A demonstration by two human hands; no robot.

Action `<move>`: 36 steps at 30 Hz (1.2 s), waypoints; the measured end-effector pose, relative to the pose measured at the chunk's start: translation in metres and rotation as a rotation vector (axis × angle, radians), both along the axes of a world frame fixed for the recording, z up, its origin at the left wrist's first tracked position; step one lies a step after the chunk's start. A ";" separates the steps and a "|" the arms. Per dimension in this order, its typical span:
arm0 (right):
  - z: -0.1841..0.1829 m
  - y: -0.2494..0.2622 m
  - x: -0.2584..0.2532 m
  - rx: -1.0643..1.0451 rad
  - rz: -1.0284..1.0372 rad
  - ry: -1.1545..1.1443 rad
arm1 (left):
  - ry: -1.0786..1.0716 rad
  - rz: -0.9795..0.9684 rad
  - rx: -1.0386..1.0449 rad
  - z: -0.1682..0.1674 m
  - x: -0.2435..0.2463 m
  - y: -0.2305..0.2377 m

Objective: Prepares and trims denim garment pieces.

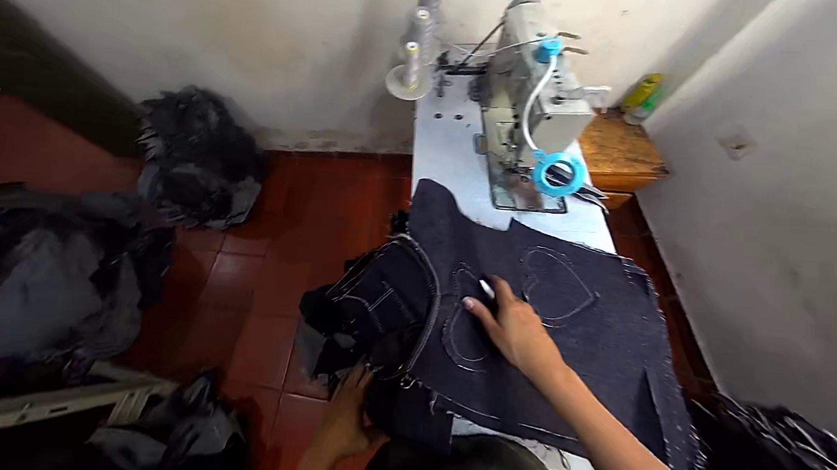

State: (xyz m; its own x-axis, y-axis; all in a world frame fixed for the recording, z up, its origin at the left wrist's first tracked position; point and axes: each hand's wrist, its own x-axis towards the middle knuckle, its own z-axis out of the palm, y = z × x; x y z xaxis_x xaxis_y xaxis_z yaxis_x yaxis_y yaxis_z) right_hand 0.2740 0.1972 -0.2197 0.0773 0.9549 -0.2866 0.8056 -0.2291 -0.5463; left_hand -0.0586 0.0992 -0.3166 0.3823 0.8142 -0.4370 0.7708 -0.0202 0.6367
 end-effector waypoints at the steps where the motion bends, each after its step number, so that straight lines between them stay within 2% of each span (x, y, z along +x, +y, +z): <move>1: 0.003 -0.009 0.000 0.168 0.016 -0.044 | -0.097 0.042 0.058 -0.006 0.004 -0.002; 3: 0.016 -0.030 -0.004 0.504 0.105 -0.087 | -0.286 0.128 0.193 -0.010 0.012 -0.005; 4: 0.028 -0.042 -0.008 0.564 0.184 -0.070 | -0.375 0.146 0.222 -0.008 0.016 -0.008; 6: 0.048 -0.067 -0.025 0.525 0.335 -0.082 | -0.499 0.146 0.219 0.002 0.016 -0.020; 9: 0.055 -0.091 -0.059 0.467 0.453 -0.244 | -0.581 0.161 0.266 0.023 0.019 -0.038; 12: 0.053 -0.097 -0.080 0.498 0.515 -0.403 | -0.398 0.280 0.343 0.048 0.032 -0.051; 15: 0.050 -0.096 -0.084 0.512 0.564 -0.434 | -0.221 0.355 0.400 0.071 0.048 -0.055; 22: 0.070 -0.100 -0.075 0.493 0.548 -0.452 | -0.071 0.402 0.503 0.081 0.066 -0.064; 24: 0.075 -0.097 -0.079 0.402 0.604 -0.448 | -0.030 0.407 0.477 0.086 0.068 -0.067; 27: 0.062 -0.085 -0.074 0.488 0.765 -0.423 | 0.043 0.408 0.424 0.094 0.070 -0.068; 29: 0.062 -0.078 -0.066 0.410 0.880 -0.412 | 0.094 0.401 0.351 0.101 0.072 -0.068; 31: 0.067 -0.079 -0.064 0.320 0.897 -0.418 | 0.128 0.394 0.322 0.105 0.073 -0.068; 36: 0.058 -0.082 -0.077 0.463 0.898 -0.459 | 0.145 0.362 0.310 0.107 0.084 -0.071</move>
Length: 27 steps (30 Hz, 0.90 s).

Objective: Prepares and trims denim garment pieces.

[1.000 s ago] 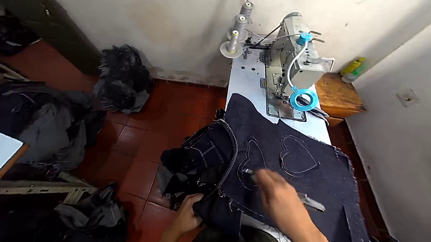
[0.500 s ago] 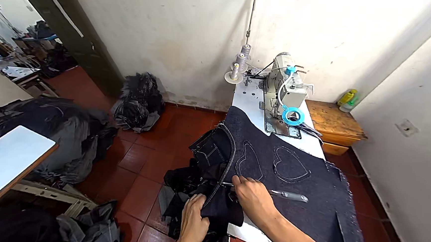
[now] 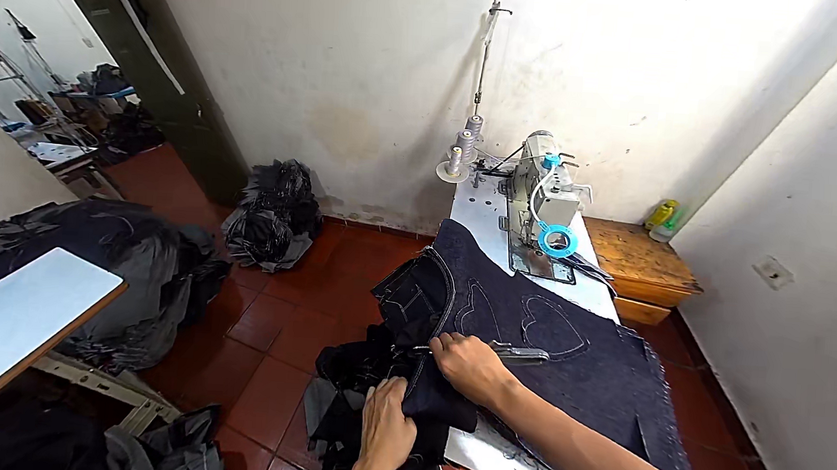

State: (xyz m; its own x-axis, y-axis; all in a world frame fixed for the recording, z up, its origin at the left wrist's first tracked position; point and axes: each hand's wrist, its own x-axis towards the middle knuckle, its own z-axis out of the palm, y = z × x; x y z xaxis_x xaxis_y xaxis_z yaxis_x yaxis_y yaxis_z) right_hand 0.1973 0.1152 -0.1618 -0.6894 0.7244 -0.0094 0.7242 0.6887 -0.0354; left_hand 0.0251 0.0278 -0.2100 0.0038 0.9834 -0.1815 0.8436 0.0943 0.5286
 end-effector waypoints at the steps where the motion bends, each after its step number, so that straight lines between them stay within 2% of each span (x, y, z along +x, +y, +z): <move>1: -0.001 0.000 -0.002 -0.018 0.001 -0.023 | -0.005 0.006 -0.009 0.000 0.001 0.000; 4: 0.003 0.001 0.004 -0.047 -0.114 0.021 | -0.042 0.046 -0.019 -0.002 -0.005 -0.003; 6: 0.018 -0.002 0.019 -0.087 -0.219 0.196 | -0.073 0.077 0.007 -0.002 -0.012 -0.009; 8: 0.036 -0.015 0.037 -0.331 -0.259 0.430 | -0.097 0.090 0.080 0.003 -0.015 -0.022; 10: 0.043 -0.042 0.038 -0.670 -0.261 0.526 | -0.109 0.059 0.197 0.011 -0.014 -0.041; 12: 0.033 -0.070 0.023 -0.777 -0.229 0.565 | -0.150 -0.034 0.356 0.011 -0.015 -0.061; 14: 0.036 -0.093 0.014 -0.732 -0.128 0.590 | -0.401 -0.165 0.387 0.001 -0.023 -0.081; 16: 0.063 -0.115 0.013 -0.592 0.077 0.611 | -0.756 -0.305 0.178 -0.003 -0.037 -0.101; 17: 0.079 -0.125 0.014 -0.524 0.163 0.629 | -0.860 -0.335 0.064 -0.001 -0.039 -0.110; 19: 0.102 -0.134 0.022 -0.384 0.236 0.717 | -0.915 -0.347 -0.031 0.003 -0.032 -0.120; 20: 0.109 -0.132 0.030 -0.301 0.196 0.779 | -0.923 -0.353 0.012 0.007 -0.024 -0.119; 22: 0.109 -0.119 0.055 -0.148 0.018 0.943 | -0.967 -0.347 0.183 0.028 -0.012 -0.111; 23: 0.106 -0.112 0.072 -0.142 -0.068 1.017 | -0.975 -0.311 0.285 0.045 -0.011 -0.107; 25: 0.087 -0.114 0.111 -0.314 -0.213 1.106 | -0.954 -0.272 0.498 0.093 -0.014 -0.102; 27: 0.041 -0.135 0.134 -0.643 -0.284 1.211 | -0.911 -0.200 0.709 0.148 -0.018 -0.104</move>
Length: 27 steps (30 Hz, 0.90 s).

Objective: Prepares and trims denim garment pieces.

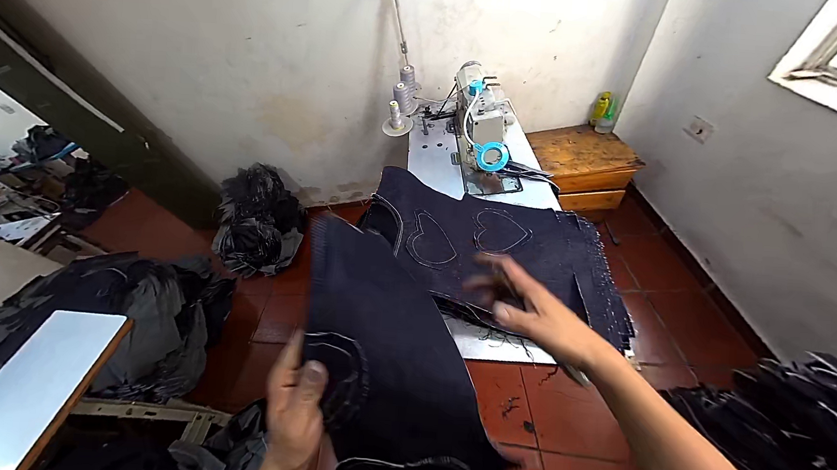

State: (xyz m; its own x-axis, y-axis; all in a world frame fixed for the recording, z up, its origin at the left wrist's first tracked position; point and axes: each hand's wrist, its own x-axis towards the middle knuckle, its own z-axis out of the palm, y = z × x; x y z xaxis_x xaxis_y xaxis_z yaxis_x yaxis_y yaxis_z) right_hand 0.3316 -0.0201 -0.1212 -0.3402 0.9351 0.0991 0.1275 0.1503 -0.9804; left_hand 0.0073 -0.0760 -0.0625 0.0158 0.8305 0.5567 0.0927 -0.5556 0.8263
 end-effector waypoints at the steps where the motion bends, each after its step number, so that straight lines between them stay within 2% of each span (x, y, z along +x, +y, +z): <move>1: -0.026 -0.015 0.000 -0.116 0.083 0.112 | -0.021 0.100 0.056 0.028 0.000 -0.001; 3: -0.055 -0.046 -0.023 -0.217 0.192 0.316 | -0.077 0.255 0.146 0.079 0.004 -0.001; 5: -0.062 -0.057 -0.055 -0.215 0.213 0.468 | -0.102 0.325 0.251 0.110 0.009 0.005; 7: -0.051 -0.056 -0.075 -0.212 0.116 0.578 | -0.045 0.416 0.363 0.117 0.003 0.015; 8: -0.039 -0.050 -0.069 -0.182 0.066 0.607 | 0.017 0.465 0.418 0.115 -0.007 0.025; 10: -0.012 -0.039 -0.021 -0.094 -0.080 0.616 | 0.215 0.486 0.472 0.105 -0.042 0.049; 11: 0.003 -0.035 0.014 -0.066 -0.171 0.571 | 0.352 0.465 0.472 0.099 -0.063 0.066; 13: 0.036 -0.022 0.082 -0.039 -0.359 0.368 | 0.541 0.411 0.386 0.090 -0.064 0.093; 16: 0.092 0.017 0.141 -0.055 -0.489 -0.114 | 0.707 0.419 0.239 0.057 -0.013 0.128; 18: 0.111 0.065 0.164 -0.096 -0.526 -0.461 | 0.707 0.370 0.187 0.020 0.015 0.167; 20: 0.098 0.125 0.188 -0.148 -0.498 -0.732 | 0.654 0.281 -0.017 -0.024 0.041 0.204; 22: 0.050 0.180 0.202 -0.173 -0.461 -0.930 | 0.662 0.208 -0.243 -0.070 0.063 0.228; 25: -0.036 0.214 0.186 -0.183 -0.566 -1.034 | 0.809 0.242 -0.235 -0.131 0.083 0.242; 27: -0.061 0.209 0.133 -0.171 -0.635 -0.969 | 0.901 0.299 -0.156 -0.145 0.089 0.243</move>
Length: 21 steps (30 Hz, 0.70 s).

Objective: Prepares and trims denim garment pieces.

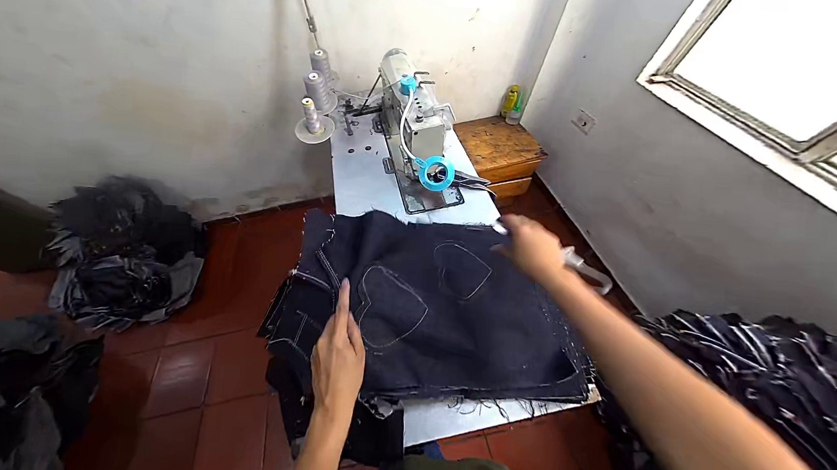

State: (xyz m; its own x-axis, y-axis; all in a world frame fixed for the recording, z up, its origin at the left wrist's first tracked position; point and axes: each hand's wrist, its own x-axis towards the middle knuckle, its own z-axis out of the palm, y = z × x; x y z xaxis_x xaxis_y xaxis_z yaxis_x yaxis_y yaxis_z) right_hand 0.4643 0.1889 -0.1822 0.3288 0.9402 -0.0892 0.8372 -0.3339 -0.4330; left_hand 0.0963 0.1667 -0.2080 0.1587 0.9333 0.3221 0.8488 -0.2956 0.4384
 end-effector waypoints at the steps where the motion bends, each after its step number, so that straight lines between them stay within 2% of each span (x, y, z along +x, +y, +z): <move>1: -0.008 -0.006 -0.034 0.039 0.031 0.080 | 0.043 0.020 -0.003 0.000 0.002 0.000; 2: -0.017 -0.013 -0.071 0.078 0.096 0.191 | 0.081 0.047 -0.049 0.005 0.005 0.000; 4: -0.027 -0.021 -0.144 0.097 0.234 0.386 | 0.146 0.119 -0.271 0.025 0.010 0.009; 7: -0.027 -0.015 -0.208 -0.183 0.305 0.360 | 0.161 0.211 -0.661 0.053 0.006 0.047; 8: -0.030 -0.011 -0.212 -0.263 0.298 0.315 | 0.121 0.233 -0.693 0.057 -0.001 0.060; 9: -0.031 -0.006 -0.209 -0.320 0.281 0.275 | 0.062 0.250 -0.637 0.057 -0.009 0.071; 10: -0.030 -0.001 -0.202 -0.367 0.266 0.246 | -0.006 0.258 -0.492 0.052 -0.021 0.077; 12: -0.029 0.009 -0.186 -0.443 0.260 0.208 | -0.100 0.259 -0.148 0.030 -0.053 0.080; 13: -0.032 0.013 -0.179 -0.459 0.261 0.201 | -0.108 0.246 -0.072 0.013 -0.075 0.076; 14: -0.035 0.015 -0.173 -0.462 0.259 0.195 | -0.067 0.226 -0.148 -0.004 -0.099 0.066; 17: -0.041 0.023 -0.169 -0.462 0.268 0.142 | 0.205 0.036 -0.813 -0.057 -0.148 0.023; 19: -0.041 0.025 -0.169 -0.458 0.276 0.135 | 0.079 -0.151 -0.942 -0.109 -0.156 -0.012; 21: -0.042 0.023 -0.171 -0.466 0.280 0.109 | -0.059 -0.257 -0.928 -0.145 -0.149 -0.042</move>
State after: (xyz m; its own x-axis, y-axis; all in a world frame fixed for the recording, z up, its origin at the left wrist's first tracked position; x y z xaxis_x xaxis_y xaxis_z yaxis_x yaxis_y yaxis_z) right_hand 0.2936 0.2116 -0.2241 0.0373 0.8435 -0.5358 0.8803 -0.2815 -0.3818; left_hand -0.0523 0.1244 -0.3531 0.4006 0.7593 -0.5128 0.7758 0.0166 0.6307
